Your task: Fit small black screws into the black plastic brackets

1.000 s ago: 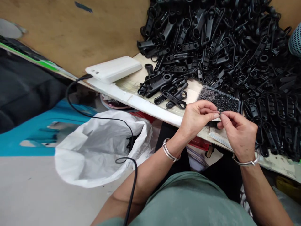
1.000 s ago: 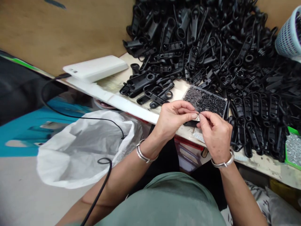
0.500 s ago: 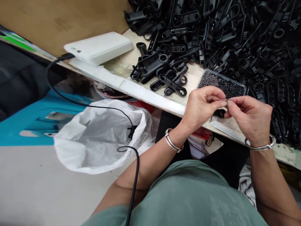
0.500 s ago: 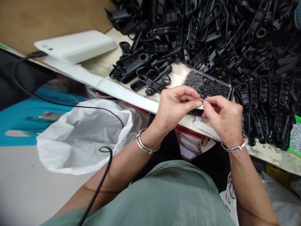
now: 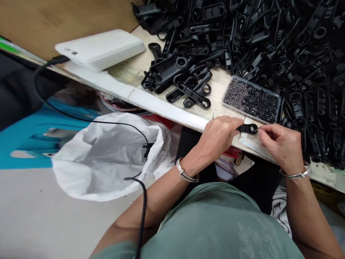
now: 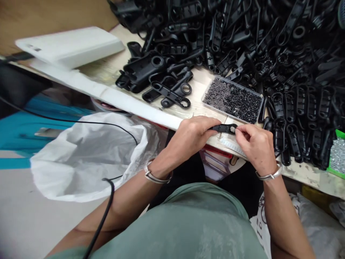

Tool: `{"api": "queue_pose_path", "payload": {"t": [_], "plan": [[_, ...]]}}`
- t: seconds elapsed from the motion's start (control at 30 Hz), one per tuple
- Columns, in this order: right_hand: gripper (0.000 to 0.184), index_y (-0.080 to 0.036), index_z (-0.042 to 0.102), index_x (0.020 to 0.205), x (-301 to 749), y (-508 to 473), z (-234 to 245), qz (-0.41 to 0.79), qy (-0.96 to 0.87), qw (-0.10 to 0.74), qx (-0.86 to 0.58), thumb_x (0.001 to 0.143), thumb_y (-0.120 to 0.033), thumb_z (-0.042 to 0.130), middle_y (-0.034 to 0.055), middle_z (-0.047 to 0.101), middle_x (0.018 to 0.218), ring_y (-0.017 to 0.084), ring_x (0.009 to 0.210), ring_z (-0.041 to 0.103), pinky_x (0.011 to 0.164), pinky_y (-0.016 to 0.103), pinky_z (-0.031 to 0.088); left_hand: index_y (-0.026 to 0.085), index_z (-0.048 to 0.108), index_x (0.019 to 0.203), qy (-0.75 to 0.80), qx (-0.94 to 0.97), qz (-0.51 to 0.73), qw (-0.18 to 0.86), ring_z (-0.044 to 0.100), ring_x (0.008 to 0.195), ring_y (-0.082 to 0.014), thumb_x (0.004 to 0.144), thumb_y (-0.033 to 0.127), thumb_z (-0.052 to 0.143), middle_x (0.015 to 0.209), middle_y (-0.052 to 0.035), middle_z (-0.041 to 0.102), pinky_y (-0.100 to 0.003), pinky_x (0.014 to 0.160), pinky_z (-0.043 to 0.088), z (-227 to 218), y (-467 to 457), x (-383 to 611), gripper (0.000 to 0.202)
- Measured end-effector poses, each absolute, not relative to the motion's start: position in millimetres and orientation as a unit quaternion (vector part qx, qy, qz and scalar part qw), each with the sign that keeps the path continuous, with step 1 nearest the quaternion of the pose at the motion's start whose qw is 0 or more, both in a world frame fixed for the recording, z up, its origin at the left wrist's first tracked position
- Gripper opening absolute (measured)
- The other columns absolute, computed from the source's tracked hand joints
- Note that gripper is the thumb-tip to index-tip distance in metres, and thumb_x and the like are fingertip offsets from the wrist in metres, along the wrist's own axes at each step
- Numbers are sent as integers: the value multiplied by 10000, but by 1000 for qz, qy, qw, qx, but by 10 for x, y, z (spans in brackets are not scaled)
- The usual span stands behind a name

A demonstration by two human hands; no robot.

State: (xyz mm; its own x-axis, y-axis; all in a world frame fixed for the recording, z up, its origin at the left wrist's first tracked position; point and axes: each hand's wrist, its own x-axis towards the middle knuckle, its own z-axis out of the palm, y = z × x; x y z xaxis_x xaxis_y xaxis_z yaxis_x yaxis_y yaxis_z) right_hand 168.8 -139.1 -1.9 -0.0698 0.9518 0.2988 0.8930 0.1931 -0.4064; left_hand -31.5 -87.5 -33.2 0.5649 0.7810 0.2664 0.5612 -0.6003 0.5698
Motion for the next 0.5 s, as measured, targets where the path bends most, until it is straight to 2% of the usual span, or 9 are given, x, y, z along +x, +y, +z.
{"api": "queue_pose_path", "payload": {"t": [0.2, 0.37, 0.5], "plan": [[137, -181, 698, 787, 1660, -1407, -50, -10, -760, 232, -606, 867, -191, 587, 25, 706, 722, 148, 559, 617, 601, 256, 493, 160, 691, 923, 381, 852, 280, 225, 683, 835, -186, 857, 131, 639, 872, -42, 741, -285, 743, 514, -363, -927, -305, 88], [132, -184, 694, 795, 1674, -1403, -83, 20, -767, 243, -594, 873, -186, 588, 16, 704, 718, 145, 560, 627, 598, 246, 505, 166, 684, 914, 375, 849, 292, 231, 668, 819, -170, 857, 122, 629, 862, -33, 734, -275, 744, 504, -378, -932, -305, 91], [123, -185, 699, 858, 1705, -1351, -113, 31, -802, 229, -551, 891, -186, 580, 34, 718, 790, 170, 672, 674, 672, 265, 530, 159, 699, 914, 371, 846, 297, 241, 673, 813, -180, 860, 109, 612, 853, -44, 732, -288, 738, 506, -382, -922, -307, 114]]}}
